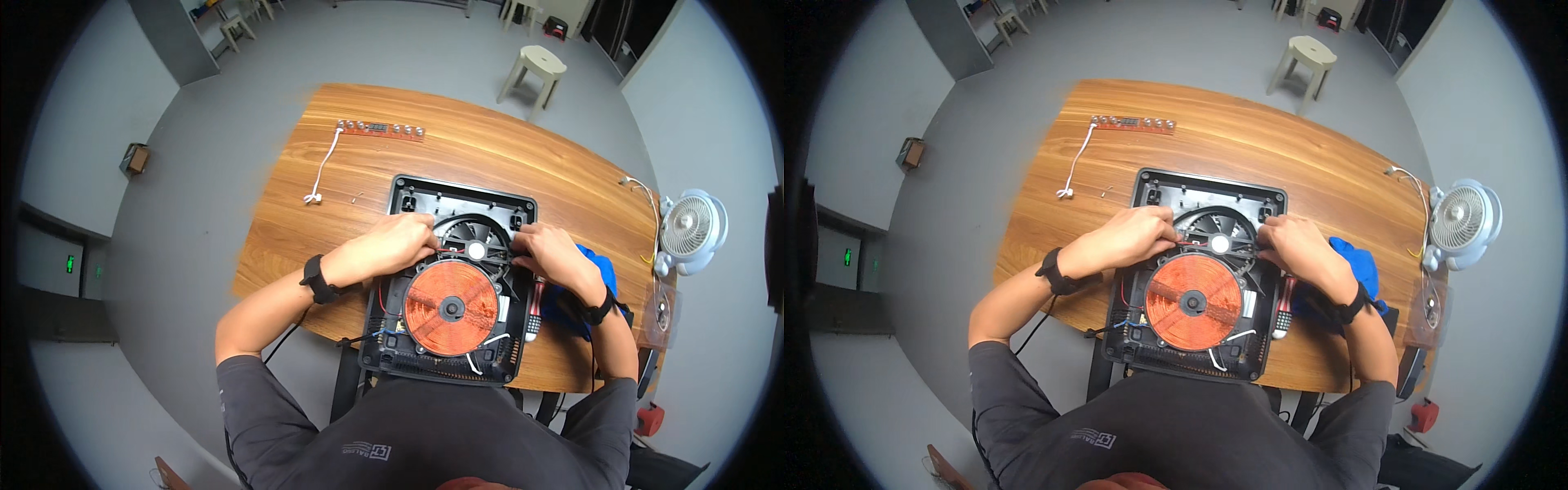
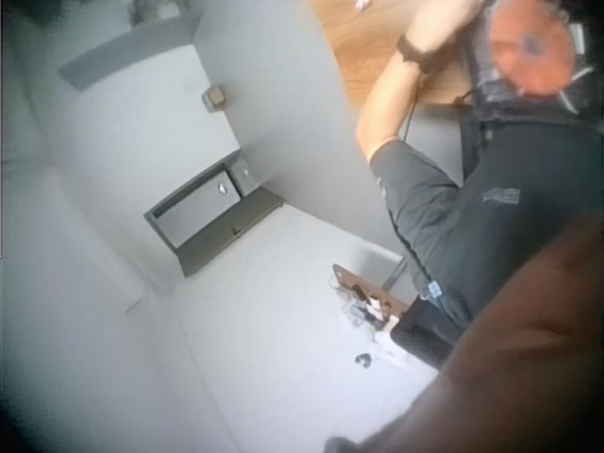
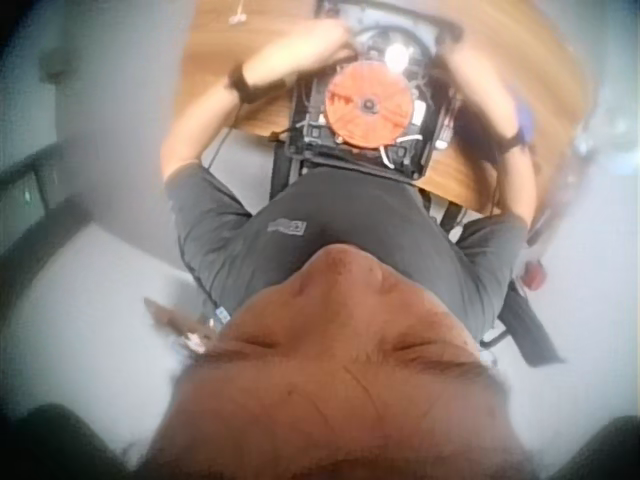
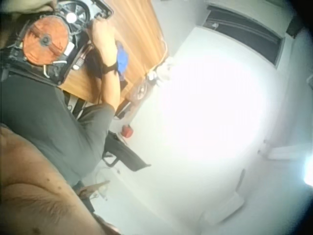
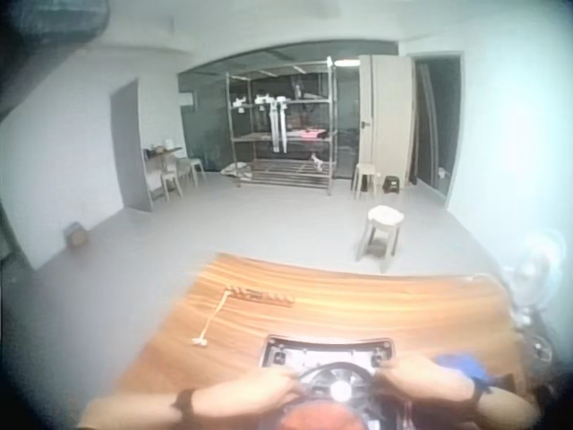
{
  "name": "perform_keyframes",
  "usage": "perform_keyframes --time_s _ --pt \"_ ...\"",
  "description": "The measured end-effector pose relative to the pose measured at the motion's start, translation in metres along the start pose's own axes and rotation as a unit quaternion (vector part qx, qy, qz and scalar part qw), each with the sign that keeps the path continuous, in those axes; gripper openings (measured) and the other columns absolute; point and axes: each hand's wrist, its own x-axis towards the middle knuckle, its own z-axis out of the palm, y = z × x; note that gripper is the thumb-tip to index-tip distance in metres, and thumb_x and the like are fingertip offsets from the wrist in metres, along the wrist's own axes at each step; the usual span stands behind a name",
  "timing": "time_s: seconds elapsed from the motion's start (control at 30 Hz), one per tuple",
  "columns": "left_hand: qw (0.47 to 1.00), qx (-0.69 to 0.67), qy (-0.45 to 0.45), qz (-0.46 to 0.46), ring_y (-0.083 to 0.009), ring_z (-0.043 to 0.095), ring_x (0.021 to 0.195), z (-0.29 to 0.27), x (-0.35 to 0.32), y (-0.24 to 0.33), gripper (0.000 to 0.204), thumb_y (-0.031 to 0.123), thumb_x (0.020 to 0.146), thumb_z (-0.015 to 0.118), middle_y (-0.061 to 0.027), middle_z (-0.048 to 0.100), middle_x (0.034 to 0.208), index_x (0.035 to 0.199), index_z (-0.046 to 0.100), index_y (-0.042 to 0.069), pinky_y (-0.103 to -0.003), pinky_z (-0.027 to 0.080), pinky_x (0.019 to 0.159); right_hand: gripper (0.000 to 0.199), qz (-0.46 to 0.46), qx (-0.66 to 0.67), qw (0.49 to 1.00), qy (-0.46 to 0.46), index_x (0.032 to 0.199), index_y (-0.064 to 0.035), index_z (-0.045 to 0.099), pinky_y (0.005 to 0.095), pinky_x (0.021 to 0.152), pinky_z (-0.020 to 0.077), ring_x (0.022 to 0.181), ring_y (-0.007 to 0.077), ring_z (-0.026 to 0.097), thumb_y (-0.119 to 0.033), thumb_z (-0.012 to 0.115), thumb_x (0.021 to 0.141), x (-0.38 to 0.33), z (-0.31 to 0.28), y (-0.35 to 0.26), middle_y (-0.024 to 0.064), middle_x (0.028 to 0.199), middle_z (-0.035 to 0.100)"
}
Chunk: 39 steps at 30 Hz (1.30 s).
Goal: The person assembles an electronic device on a wooden table. They connect internal wires, use a screwdriver to secure a circuit board, and then close the device's casing.
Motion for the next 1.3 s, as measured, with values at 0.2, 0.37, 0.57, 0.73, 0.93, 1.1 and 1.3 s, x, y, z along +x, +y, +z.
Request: perform_keyframes --time_s 0.2,0.37,0.57,0.73,0.93,1.1,1.3 --pt "1.0 0.014 -0.005 -0.003 -0.0335 0.067 0.098 -0.001 -0.003 0.003 0.022 0.018 0.091 0.072 -0.013 0.065 0.097 0.107 0.078 0.004 -0.043 0.055 0.084 0.02 -0.013 0.017 1.0 0.013 0.09 -0.0026 0.07 0.0479 0.078 0.0544 0.091 0.0385 0.066 -0.017 0.081 0.081 0.002 0.002 0.0 0.0147 0.091 0.067" --pt "0.999 -0.015 0.041 0.008 -0.0306 0.068 0.091 -0.024 -0.004 -0.016 0.024 0.018 0.092 0.073 -0.014 0.067 0.097 0.111 0.077 0.004 -0.04 0.056 0.08 0.021 -0.005 0.025 1.0 0.015 0.088 -0.0021 0.069 0.0486 0.078 0.0539 0.09 0.0391 0.067 -0.016 0.082 0.08 0.001 0.003 0.002 0.0156 0.091 0.067" --pt "0.975 0.063 0.077 -0.198 -0.0287 0.073 0.079 -0.062 -0.035 -0.095 0.017 0.013 0.087 0.076 -0.0169 0.075 0.094 0.099 0.076 0.0 -0.039 0.058 0.076 0.02 0.006 0.057 0.998 0.006 0.089 -0.0023 0.067 0.0489 0.076 0.0518 0.09 0.0398 0.064 -0.014 0.081 0.081 0.002 0.008 0.007 0.0153 0.092 0.066" --pt "0.961 0.057 0.082 -0.258 -0.0331 0.074 0.081 -0.045 -0.049 -0.13 0.02 0.015 0.084 0.08 -0.0189 0.075 0.086 0.091 0.073 -0.002 -0.04 0.058 0.075 0.022 -0.008 0.053 0.998 0.021 0.094 -0.0025 0.067 0.0498 0.077 0.052 0.09 0.0415 0.064 -0.016 0.08 0.083 -0.003 0.004 0.004 0.0165 0.094 0.066" --pt "0.964 0.058 0.092 -0.244 -0.0349 0.075 0.082 -0.026 -0.044 -0.14 0.026 0.016 0.08 0.084 -0.0197 0.075 0.084 0.092 0.071 -0.003 -0.041 0.059 0.075 0.029 0.007 0.053 0.995 0.08 0.114 -0.0037 0.067 0.049 0.082 0.0532 0.097 0.0418 0.065 -0.017 0.075 0.09 -0.026 -0.009 0.002 0.0164 0.107 0.065" --pt "0.964 0.065 0.105 -0.237 -0.0352 0.072 0.076 -0.026 -0.045 -0.137 0.024 0.011 0.079 0.083 -0.0207 0.071 0.078 0.09 0.069 -0.004 -0.042 0.056 0.071 0.025 0.105 0.064 0.99 0.067 0.11 -0.0035 0.063 0.0488 0.079 0.0552 0.095 0.0401 0.067 -0.021 0.071 0.093 -0.064 -0.016 -0.006 0.0157 0.106 0.066" --pt "0.963 0.058 0.104 -0.243 -0.036 0.072 0.077 -0.023 -0.04 -0.145 0.021 0.009 0.079 0.082 -0.0223 0.071 0.078 0.088 0.07 -0.006 -0.041 0.056 0.072 0.03 0.12 0.013 0.993 0.012 0.108 -0.0037 0.061 0.0471 0.081 0.0566 0.095 0.0396 0.067 -0.023 0.074 0.089 -0.1 0.02 0.006 0.0171 0.106 0.064"
